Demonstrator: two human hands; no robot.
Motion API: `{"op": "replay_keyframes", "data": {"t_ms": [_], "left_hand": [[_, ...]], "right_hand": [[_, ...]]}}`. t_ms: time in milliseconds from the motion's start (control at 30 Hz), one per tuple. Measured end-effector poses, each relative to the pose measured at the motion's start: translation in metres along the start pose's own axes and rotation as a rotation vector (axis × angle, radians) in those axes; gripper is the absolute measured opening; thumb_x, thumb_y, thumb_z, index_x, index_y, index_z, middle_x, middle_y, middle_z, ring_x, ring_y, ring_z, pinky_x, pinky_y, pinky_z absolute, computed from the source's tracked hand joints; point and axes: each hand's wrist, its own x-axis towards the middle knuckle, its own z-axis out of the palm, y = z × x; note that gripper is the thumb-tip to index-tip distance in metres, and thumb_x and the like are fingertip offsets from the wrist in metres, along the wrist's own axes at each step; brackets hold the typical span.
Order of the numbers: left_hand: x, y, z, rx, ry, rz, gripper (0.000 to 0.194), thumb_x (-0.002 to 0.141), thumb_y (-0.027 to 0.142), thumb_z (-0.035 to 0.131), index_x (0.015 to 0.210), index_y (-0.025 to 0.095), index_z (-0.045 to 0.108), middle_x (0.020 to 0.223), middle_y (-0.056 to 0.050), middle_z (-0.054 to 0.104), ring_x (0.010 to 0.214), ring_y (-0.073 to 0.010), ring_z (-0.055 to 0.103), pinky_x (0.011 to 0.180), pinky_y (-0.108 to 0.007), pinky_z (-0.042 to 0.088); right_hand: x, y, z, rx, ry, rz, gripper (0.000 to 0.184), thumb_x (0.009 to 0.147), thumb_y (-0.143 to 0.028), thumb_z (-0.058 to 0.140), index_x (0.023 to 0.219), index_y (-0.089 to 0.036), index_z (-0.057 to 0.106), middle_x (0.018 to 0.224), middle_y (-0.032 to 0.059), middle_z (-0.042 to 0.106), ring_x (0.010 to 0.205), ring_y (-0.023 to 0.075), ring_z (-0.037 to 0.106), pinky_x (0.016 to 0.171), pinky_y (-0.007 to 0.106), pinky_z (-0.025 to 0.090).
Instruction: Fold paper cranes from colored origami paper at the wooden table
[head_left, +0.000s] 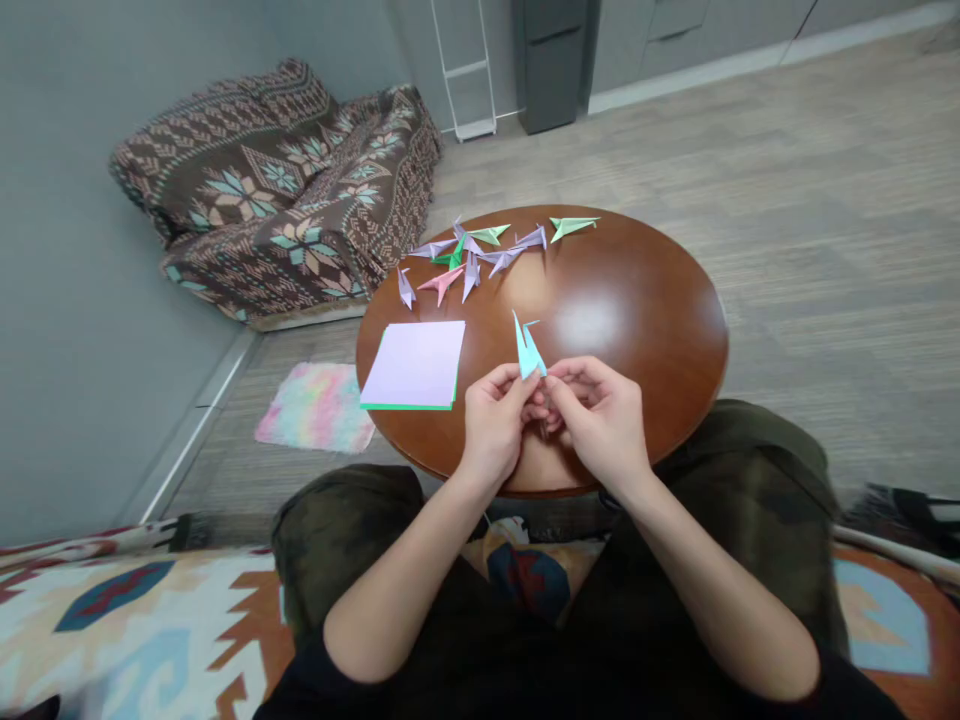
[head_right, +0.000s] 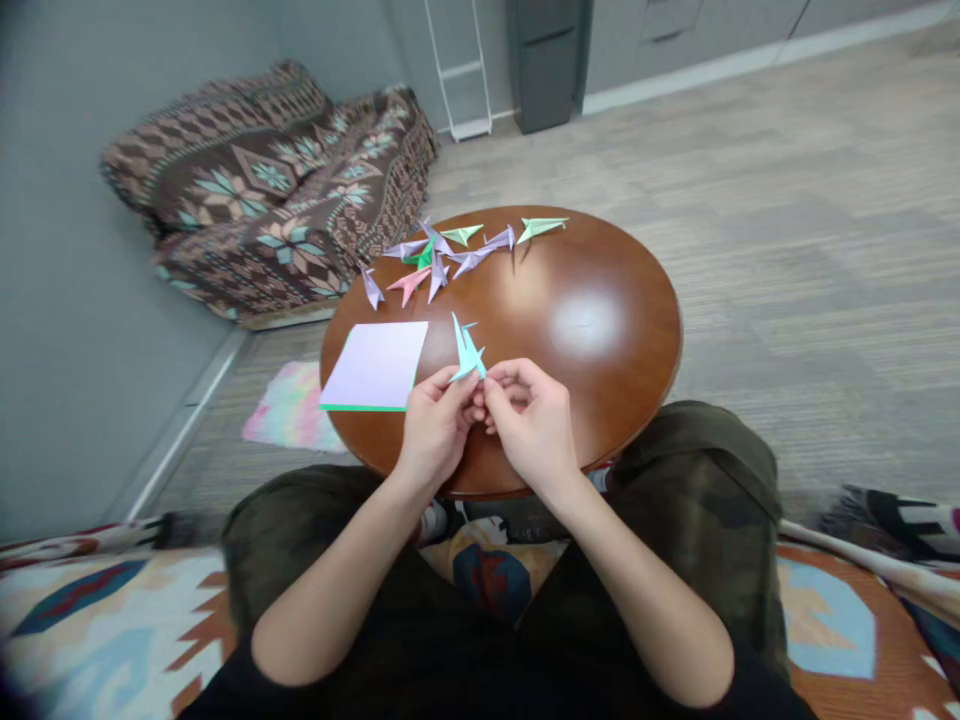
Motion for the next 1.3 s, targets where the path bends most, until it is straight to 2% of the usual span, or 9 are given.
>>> {"op": "replay_keyframes", "data": {"t_ms": [333,500,600,800,933,1033,1133,1233,1300], "left_hand": [[0.003,0.013,-0.004,-0.103,-0.055,-0.236,0.031,0.065,0.026,0.095,0.076,0.009,0.071,0.063,0.004,0.06,0.051,-0.0006,0.052,0.044,-0.008,0.04],[0.004,0.015,-0.007,-0.113,-0.062,-0.279,0.031,0.062,0.021,0.095,0.072,0.009,0.067,0.059,0.005,0.057,0.047,0.0006,0.048,0.042,-0.007,0.036],[0.003,0.015,-0.008,-0.08,-0.073,-0.255,0.033,0.061,0.021,0.096,0.069,0.01,0.066,0.058,0.005,0.058,0.048,-0.0002,0.05,0.041,-0.007,0.035],[0.0,0.012,-0.004,-0.067,-0.059,-0.211,0.032,0.062,0.027,0.096,0.075,0.01,0.072,0.063,0.003,0.062,0.053,-0.0014,0.054,0.047,-0.008,0.044],[-0.001,0.006,-0.002,0.017,-0.035,-0.124,0.032,0.062,0.033,0.095,0.074,0.013,0.074,0.065,0.002,0.065,0.057,-0.0059,0.06,0.05,-0.013,0.048],[-0.001,0.006,-0.003,0.105,-0.069,-0.055,0.028,0.067,0.032,0.092,0.083,0.014,0.076,0.078,-0.002,0.072,0.066,-0.0101,0.065,0.057,-0.018,0.053],[0.0,0.011,-0.006,0.07,-0.082,0.025,0.033,0.071,0.024,0.087,0.101,0.017,0.073,0.099,-0.003,0.075,0.073,-0.0096,0.065,0.059,-0.018,0.053],[0.0,0.015,-0.007,0.064,-0.105,0.099,0.043,0.077,0.025,0.085,0.116,0.022,0.065,0.097,-0.001,0.072,0.066,-0.0079,0.062,0.054,-0.017,0.048],[0.0,0.015,-0.007,0.153,-0.122,0.165,0.045,0.08,0.028,0.085,0.118,0.023,0.06,0.091,0.0,0.071,0.063,-0.0085,0.061,0.053,-0.018,0.047]], "right_hand": [[0.004,0.001,-0.01,-0.109,-0.069,-0.101,0.004,0.092,-0.023,0.068,0.09,-0.021,0.066,0.064,-0.0035,0.067,0.047,0.0112,0.063,0.044,0.022,0.054],[0.005,0.003,-0.012,-0.143,-0.084,-0.169,0.002,0.091,-0.021,0.069,0.09,-0.021,0.067,0.065,-0.0032,0.067,0.045,0.0118,0.062,0.043,0.023,0.053],[0.006,0.004,-0.014,-0.154,-0.076,-0.173,0.002,0.089,-0.019,0.07,0.089,-0.02,0.068,0.063,-0.0035,0.066,0.044,0.0122,0.062,0.041,0.023,0.053],[0.005,0.002,-0.012,-0.173,-0.056,-0.162,0.004,0.09,-0.022,0.07,0.09,-0.019,0.071,0.066,-0.0015,0.068,0.045,0.0118,0.06,0.04,0.023,0.05],[0.004,-0.001,-0.009,-0.182,0.004,-0.134,0.009,0.091,-0.027,0.071,0.087,-0.019,0.069,0.065,-0.0006,0.067,0.046,0.0125,0.058,0.041,0.024,0.047],[0.006,-0.003,-0.014,-0.295,-0.002,-0.209,0.01,0.094,-0.025,0.065,0.086,-0.02,0.067,0.07,0.001,0.067,0.053,0.0139,0.06,0.046,0.026,0.046],[0.01,-0.006,-0.021,-0.456,-0.064,-0.333,0.01,0.097,-0.021,0.061,0.087,-0.02,0.064,0.076,0.0019,0.064,0.059,0.0149,0.058,0.052,0.028,0.044],[0.011,-0.01,-0.026,-0.592,-0.152,-0.447,0.012,0.098,-0.017,0.058,0.087,-0.021,0.06,0.08,0.0021,0.061,0.066,0.0156,0.058,0.059,0.029,0.044],[0.012,-0.013,-0.028,-0.654,-0.191,-0.494,0.012,0.098,-0.015,0.057,0.088,-0.021,0.058,0.081,0.0022,0.061,0.069,0.0161,0.059,0.061,0.029,0.044]]}}
